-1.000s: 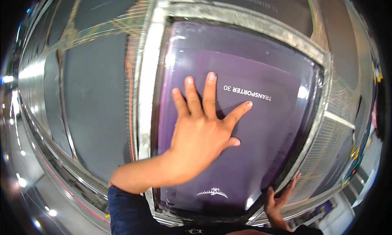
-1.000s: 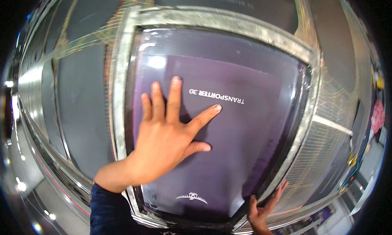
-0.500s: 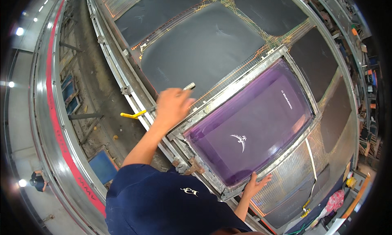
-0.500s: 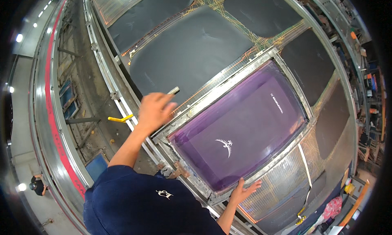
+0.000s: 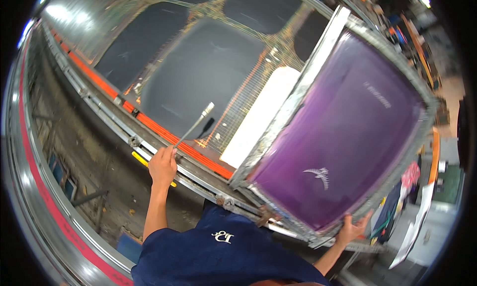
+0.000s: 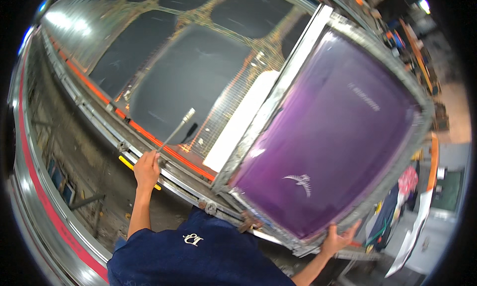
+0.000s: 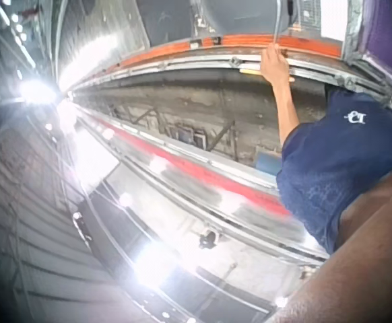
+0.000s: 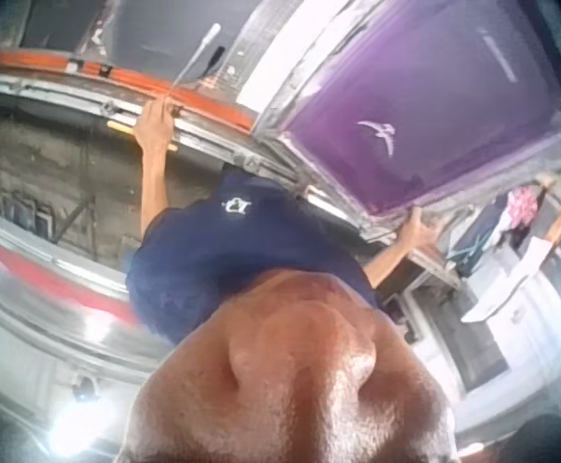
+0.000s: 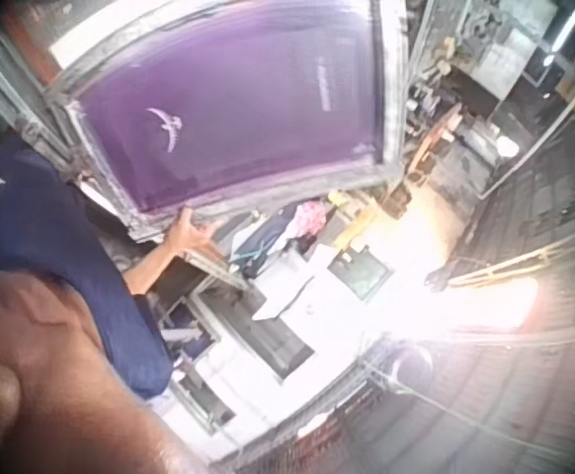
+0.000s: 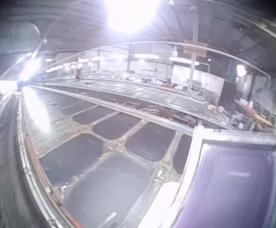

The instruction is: The person measures a grid-lined surface with a flexible tape measure, then places a purple panel labeled TRANSPORTER 30 over it and smooths it down. They repeat this process with a white panel, aligning and pressing each panel into place on the workbench.

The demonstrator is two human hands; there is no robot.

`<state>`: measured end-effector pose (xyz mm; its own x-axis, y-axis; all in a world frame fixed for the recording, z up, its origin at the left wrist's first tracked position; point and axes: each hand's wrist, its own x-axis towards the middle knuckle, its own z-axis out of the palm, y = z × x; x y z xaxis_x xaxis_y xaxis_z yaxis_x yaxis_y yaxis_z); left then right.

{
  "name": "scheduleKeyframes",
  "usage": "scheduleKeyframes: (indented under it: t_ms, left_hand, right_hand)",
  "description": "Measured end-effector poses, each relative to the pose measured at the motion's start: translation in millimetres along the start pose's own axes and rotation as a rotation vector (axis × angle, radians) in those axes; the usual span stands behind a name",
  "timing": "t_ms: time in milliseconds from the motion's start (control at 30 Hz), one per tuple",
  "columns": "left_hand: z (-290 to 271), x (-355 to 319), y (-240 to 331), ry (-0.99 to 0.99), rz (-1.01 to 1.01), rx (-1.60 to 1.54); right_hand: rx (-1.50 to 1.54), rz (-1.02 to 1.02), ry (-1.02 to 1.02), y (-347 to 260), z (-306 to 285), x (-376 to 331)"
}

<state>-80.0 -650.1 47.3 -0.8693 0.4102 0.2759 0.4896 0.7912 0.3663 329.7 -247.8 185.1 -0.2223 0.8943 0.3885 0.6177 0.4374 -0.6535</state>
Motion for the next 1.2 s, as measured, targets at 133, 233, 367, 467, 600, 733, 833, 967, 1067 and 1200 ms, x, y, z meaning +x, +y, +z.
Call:
scheduleKeyframes:
  t_ms: [133, 233, 367, 467, 600, 733, 833, 967, 1067, 1200]
  left_hand:
    - [-6.3, 38.2, 34.4, -0.011, -0.104, -0.296]
    - [-1.8, 76.9, 54.4, -0.126, -0.093, -0.426]
    - [4.1, 98.6, 76.6, -0.409, -0.145, -0.534]
    - [9.3, 91.2, 96.1, -0.546, -0.134, -0.629]
    - [14.3, 70.0, 130.1, -0.907, -0.282, -0.801]
    - [21.2, 50.5, 174.6, -1.026, -0.223, -0.764]
    - [21.0, 26.7, 214.9, -1.081, -0.170, -0.751]
    - [14.1, -34.1, 282.7, -1.221, -0.082, -0.837]
    - [10.1, -95.1, 337.8, -1.307, 0.033, -0.890]
    - [16.3, -159.9, 395.8, -1.439, 0.056, -0.986]
  right_hand:
    - [0.132, 0.135, 0.217, -11.0, -99.5, -30.7]
    - [-0.106, 0.414, 0.619, -19.6, -158.5, -67.2]
    - [-0.135, 0.258, 0.864, -20.1, -218.5, -127.8]
    - [-0.099, 0.341, 1.114, -13.4, -255.0, -185.2]
    - [-0.002, 0.488, 1.391, -1.9, -290.9, -256.4]
    - [0.070, 0.579, 1.345, 0.4, -319.0, -334.5]
    - [-0.176, 0.544, 1.314, 12.5, -355.7, -397.5]
    - [-0.638, 0.207, 0.855, 27.9, -385.7, -489.4]
    - [-0.567, 0.300, 0.857, 44.6, -394.1, -525.5]
    - [-0.214, 0.793, 1.458, 64.6, -392.0, -520.9]
